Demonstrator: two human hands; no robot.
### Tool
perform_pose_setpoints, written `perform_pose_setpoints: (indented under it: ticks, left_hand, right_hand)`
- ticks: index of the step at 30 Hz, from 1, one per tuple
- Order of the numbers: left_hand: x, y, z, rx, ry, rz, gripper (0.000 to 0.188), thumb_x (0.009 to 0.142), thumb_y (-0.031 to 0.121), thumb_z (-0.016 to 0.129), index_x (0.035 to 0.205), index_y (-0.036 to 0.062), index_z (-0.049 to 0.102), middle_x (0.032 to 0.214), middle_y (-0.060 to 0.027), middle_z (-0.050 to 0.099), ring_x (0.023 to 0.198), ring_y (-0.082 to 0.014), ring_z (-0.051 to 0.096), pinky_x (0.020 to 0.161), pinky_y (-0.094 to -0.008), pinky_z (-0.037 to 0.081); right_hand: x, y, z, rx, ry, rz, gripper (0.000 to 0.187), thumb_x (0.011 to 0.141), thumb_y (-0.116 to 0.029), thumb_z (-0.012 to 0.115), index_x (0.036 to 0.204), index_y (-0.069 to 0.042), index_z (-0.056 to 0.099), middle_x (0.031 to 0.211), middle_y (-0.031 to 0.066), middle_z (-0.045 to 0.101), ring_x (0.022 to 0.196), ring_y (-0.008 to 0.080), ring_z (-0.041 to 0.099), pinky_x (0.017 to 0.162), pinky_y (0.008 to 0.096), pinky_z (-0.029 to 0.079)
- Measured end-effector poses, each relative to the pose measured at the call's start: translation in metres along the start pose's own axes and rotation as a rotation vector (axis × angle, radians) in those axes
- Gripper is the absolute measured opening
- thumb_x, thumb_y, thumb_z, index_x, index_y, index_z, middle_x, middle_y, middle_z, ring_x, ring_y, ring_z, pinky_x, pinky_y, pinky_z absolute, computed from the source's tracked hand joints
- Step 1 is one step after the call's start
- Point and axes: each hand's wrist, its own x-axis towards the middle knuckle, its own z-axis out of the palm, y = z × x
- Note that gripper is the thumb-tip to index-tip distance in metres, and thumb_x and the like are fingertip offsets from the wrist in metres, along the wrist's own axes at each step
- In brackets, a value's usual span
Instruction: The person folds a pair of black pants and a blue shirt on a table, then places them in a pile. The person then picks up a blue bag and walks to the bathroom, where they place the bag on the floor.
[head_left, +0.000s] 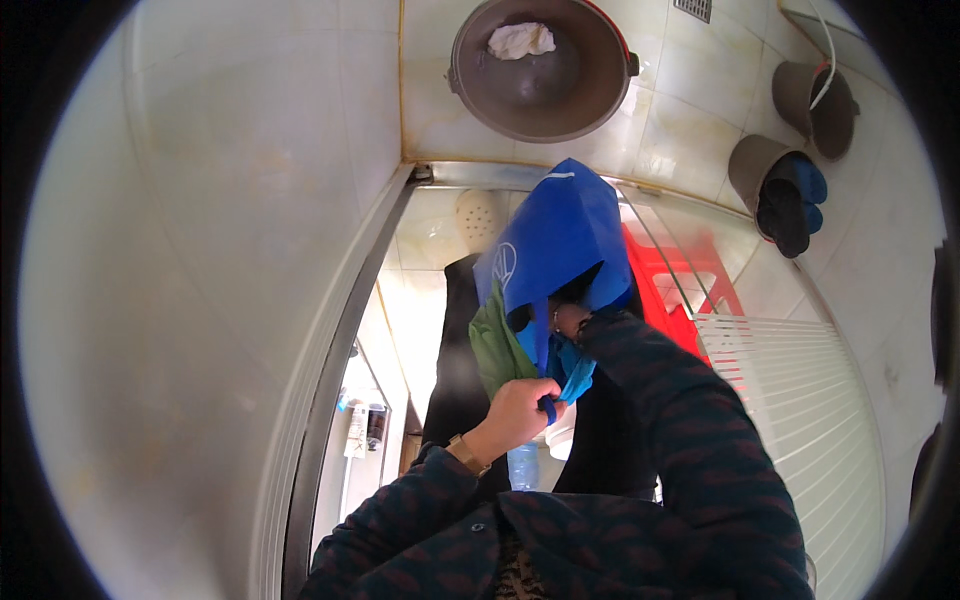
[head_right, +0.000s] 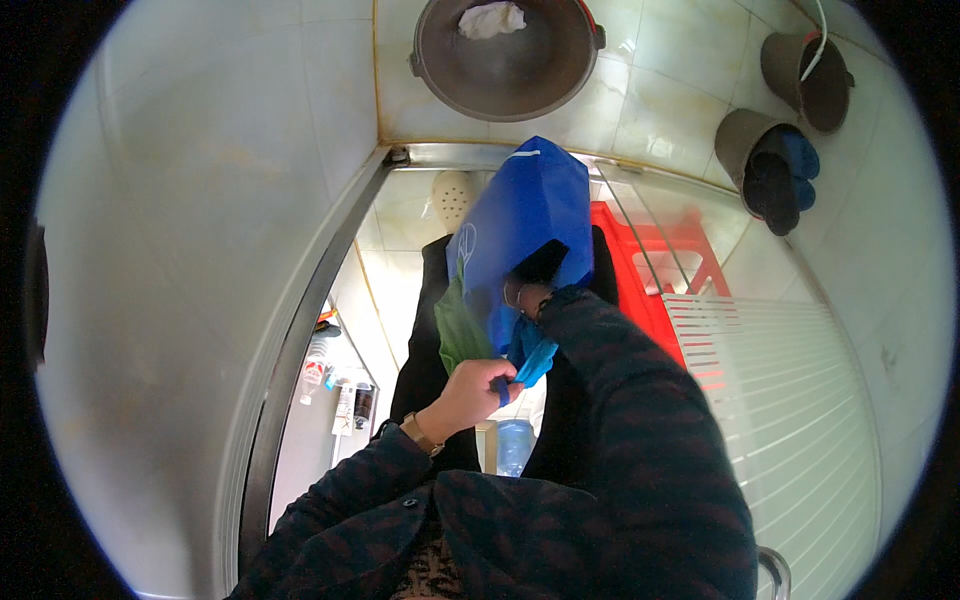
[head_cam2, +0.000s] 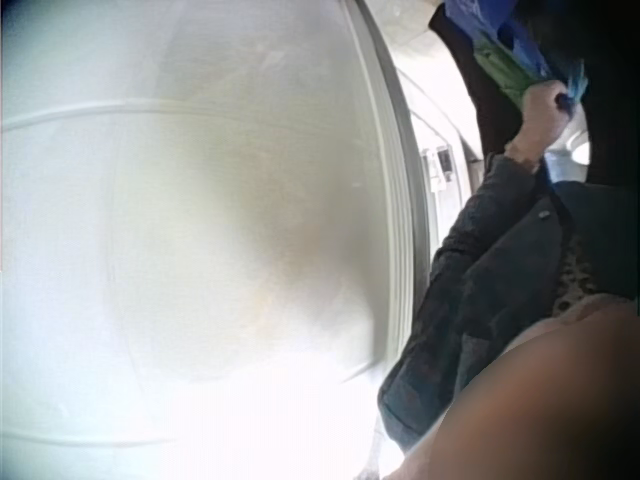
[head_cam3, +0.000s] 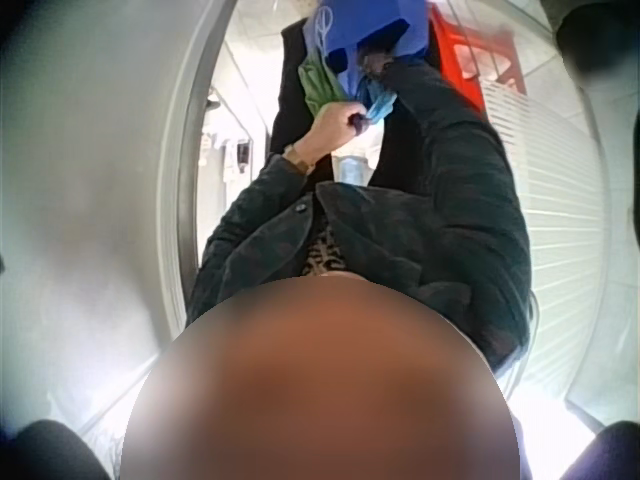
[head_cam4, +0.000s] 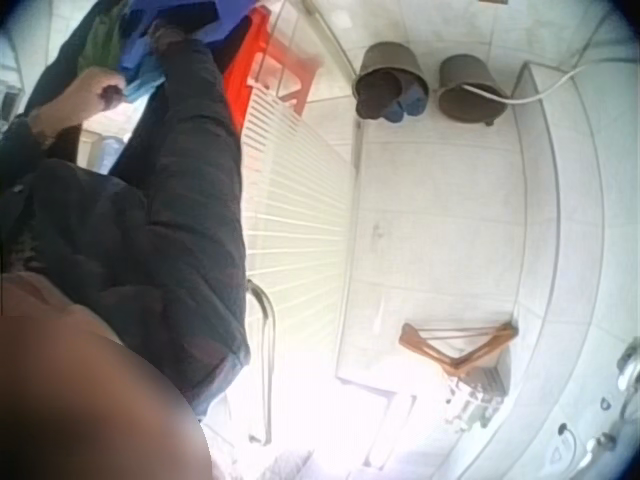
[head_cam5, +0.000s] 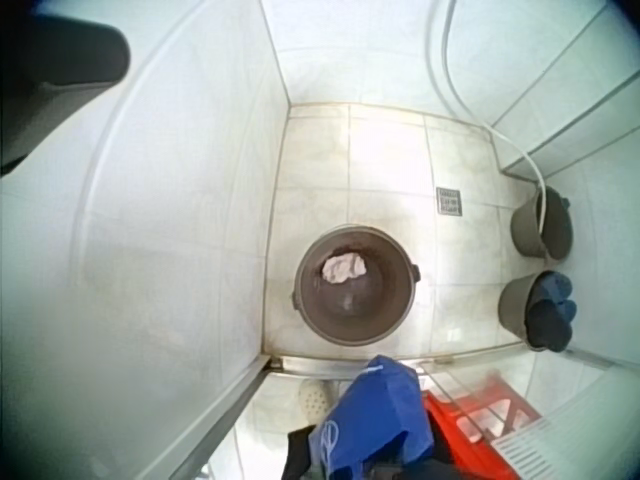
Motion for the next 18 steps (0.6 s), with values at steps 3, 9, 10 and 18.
perform_pose_setpoints:
  ticks: [3,9,10,18]
  left_hand:
    - [0.000,0.007,-0.004,-0.084,-0.020,-0.084,0.016,0.082,0.015,0.073,0.084,0.0024,0.064,0.070,-0.0144,0.060,0.059,-0.0288,0.057,0.055,-0.0367,0.043]
    - [0.003,0.023,-0.007,-0.068,-0.014,-0.004,0.015,0.081,0.017,0.072,0.083,0.0040,0.064,0.071,-0.0160,0.062,0.062,-0.0343,0.060,0.056,-0.0399,0.045]
    - [0.003,0.025,-0.008,-0.046,-0.030,0.003,0.015,0.082,0.017,0.072,0.083,0.0041,0.064,0.071,-0.0161,0.062,0.063,-0.0343,0.060,0.056,-0.0401,0.045]
    - [0.001,0.026,-0.012,-0.010,-0.023,-0.005,0.016,0.082,0.018,0.072,0.086,0.0042,0.066,0.073,-0.0164,0.063,0.063,-0.0334,0.061,0.057,-0.0393,0.045]
  right_hand:
    - [-0.004,0.011,-0.036,0.019,-0.020,-0.094,0.035,0.075,-0.014,0.068,0.110,-0.011,0.066,0.104,0.0151,0.069,0.096,0.0329,0.066,0.080,0.0419,0.053]
    - [-0.076,0.014,-0.182,0.327,-0.097,-0.234,0.035,0.073,-0.009,0.065,0.108,-0.010,0.063,0.101,0.0165,0.068,0.096,0.0346,0.065,0.079,0.0411,0.052]
    - [-0.093,0.014,-0.208,0.452,-0.080,-0.268,0.034,0.071,-0.005,0.063,0.105,-0.010,0.062,0.099,0.0179,0.067,0.097,0.0362,0.064,0.079,0.0407,0.052]
    - [-0.137,0.061,-0.326,0.587,0.784,0.089,0.040,0.082,-0.015,0.067,0.121,-0.007,0.058,0.100,0.0172,0.066,0.079,0.0319,0.067,0.073,0.0381,0.054]
